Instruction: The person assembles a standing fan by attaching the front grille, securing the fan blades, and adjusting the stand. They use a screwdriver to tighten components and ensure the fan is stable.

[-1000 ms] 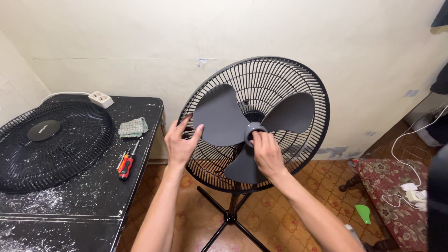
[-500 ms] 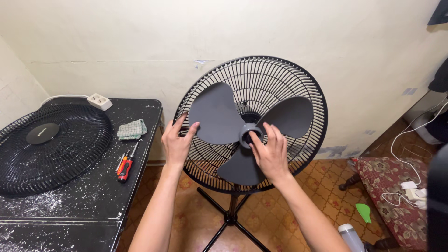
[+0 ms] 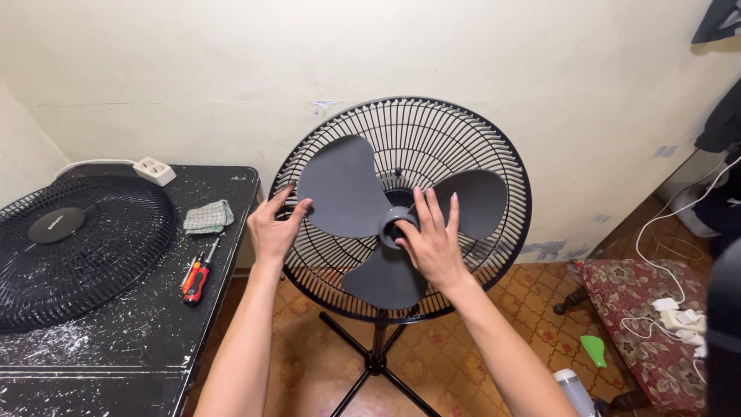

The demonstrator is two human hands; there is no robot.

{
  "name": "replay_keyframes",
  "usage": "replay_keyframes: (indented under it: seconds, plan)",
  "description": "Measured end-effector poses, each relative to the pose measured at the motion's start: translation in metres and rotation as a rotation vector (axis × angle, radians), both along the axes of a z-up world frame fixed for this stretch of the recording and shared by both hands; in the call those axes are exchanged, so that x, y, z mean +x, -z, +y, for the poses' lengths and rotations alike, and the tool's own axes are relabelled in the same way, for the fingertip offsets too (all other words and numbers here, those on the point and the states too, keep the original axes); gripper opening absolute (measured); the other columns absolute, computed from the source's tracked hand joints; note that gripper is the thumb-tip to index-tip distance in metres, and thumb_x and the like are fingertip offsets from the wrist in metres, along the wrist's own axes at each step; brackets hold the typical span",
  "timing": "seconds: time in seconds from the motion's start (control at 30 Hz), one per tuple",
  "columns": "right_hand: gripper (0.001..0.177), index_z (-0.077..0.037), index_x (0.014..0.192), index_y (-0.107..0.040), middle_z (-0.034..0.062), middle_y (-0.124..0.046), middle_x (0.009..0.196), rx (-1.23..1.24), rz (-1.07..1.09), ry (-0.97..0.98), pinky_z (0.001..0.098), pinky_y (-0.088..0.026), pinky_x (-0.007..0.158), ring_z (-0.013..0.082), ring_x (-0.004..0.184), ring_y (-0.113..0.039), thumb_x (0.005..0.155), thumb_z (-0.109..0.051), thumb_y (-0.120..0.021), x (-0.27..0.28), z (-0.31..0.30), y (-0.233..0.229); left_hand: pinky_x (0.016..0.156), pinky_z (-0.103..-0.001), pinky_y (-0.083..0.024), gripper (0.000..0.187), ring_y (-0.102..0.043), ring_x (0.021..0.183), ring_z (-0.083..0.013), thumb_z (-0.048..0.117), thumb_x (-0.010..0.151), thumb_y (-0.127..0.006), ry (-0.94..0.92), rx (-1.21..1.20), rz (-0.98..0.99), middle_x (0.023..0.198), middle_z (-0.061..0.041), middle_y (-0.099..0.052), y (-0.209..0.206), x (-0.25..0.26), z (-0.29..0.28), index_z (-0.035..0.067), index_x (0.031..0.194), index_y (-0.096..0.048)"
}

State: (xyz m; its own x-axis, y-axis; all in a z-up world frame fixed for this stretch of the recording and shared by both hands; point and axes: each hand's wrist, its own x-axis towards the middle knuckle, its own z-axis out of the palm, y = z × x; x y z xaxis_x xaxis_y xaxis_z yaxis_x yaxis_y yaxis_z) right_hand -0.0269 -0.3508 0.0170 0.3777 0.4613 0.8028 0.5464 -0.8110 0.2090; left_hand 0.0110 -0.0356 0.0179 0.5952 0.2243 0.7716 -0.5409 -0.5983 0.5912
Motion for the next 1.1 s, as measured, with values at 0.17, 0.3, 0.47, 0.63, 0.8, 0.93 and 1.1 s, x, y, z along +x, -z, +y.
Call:
replay_keyframes:
  seconds: [0.17,0.3,0.47,0.63,0.8,0.93,1.1]
  plan:
    - [0.039,-0.010,0.103,-0.070,0.0204,-0.029,0.164,0.053,0.011,0.037,0.0698,-0.016,0.122,0.0381,0.156,-0.020,0.086,-0.044,-0.080,-0.003,0.006,0.000,0.078,-0.033,-0.061,0.050,-0.077,0.088,-0.0200,0.042,0.087,-0.082,0.027,-0.027,-0.020,0.100,-0.014,-0.078,0.002,0.002,0.001,0.006,0.122,-0.076]
    - [0.038,-0.009,0.103,-0.071,0.0245,-0.028,0.162,0.084,0.057,-0.041,0.0682,-0.017,0.121,0.0446,0.152,-0.021,0.085,-0.041,-0.080,-0.006,0.001,-0.005,0.086,-0.037,-0.060,0.052,-0.074,0.098,-0.0238,0.045,0.090,-0.078,0.012,0.015,-0.005,0.110,-0.015,-0.075,0.007,-0.001,0.003,0.006,0.124,-0.074]
    - [0.033,-0.009,0.114,-0.075,0.0244,-0.027,0.166,0.088,0.020,-0.028,0.0617,-0.020,0.126,0.0440,0.155,-0.022,0.091,-0.033,-0.078,-0.010,-0.001,0.005,0.117,-0.049,-0.047,0.038,-0.052,0.142,-0.0359,0.034,0.098,-0.068,-0.087,0.125,-0.216,0.153,-0.023,-0.054,0.030,-0.004,0.018,0.008,0.125,-0.071]
    - [0.036,-0.007,0.110,-0.073,0.0251,-0.034,0.163,0.133,-0.031,-0.012,0.0597,-0.024,0.126,0.0449,0.153,-0.028,0.093,-0.038,-0.078,0.001,0.006,0.014,0.118,-0.045,-0.042,0.065,-0.048,0.135,-0.0307,0.032,0.099,-0.068,0.292,-0.394,-0.201,0.146,-0.019,-0.043,0.096,-0.012,0.015,-0.001,0.142,-0.031]
    - [0.034,-0.007,0.099,-0.071,0.0238,-0.042,0.157,0.149,-0.052,0.034,0.0625,-0.027,0.120,0.0440,0.148,-0.035,0.089,-0.038,-0.080,0.002,0.013,0.018,0.114,-0.038,-0.040,0.058,-0.053,0.128,-0.0257,0.018,0.094,-0.062,0.481,-0.775,0.039,0.140,-0.017,-0.055,0.203,-0.021,0.004,-0.003,0.145,-0.044]
    - [0.033,-0.005,0.100,-0.071,0.0222,-0.048,0.152,0.185,-0.004,0.033,0.0605,-0.032,0.118,0.0435,0.144,-0.042,0.087,-0.033,-0.082,-0.001,0.015,0.018,0.105,-0.039,-0.049,0.042,-0.065,0.116,-0.0256,0.013,0.090,-0.066,0.436,-0.860,0.539,0.126,-0.014,-0.071,0.280,-0.019,-0.028,-0.008,0.126,-0.067]
    - [0.034,-0.004,0.106,-0.070,0.0202,-0.053,0.145,0.239,0.040,0.018,0.0540,-0.040,0.114,0.0398,0.136,-0.052,0.089,-0.030,-0.083,-0.003,0.014,0.018,0.106,-0.038,-0.046,0.048,-0.062,0.121,-0.0239,0.013,0.087,-0.068,0.602,-1.167,0.390,0.132,-0.010,-0.066,0.290,-0.017,-0.067,-0.004,0.132,-0.062]
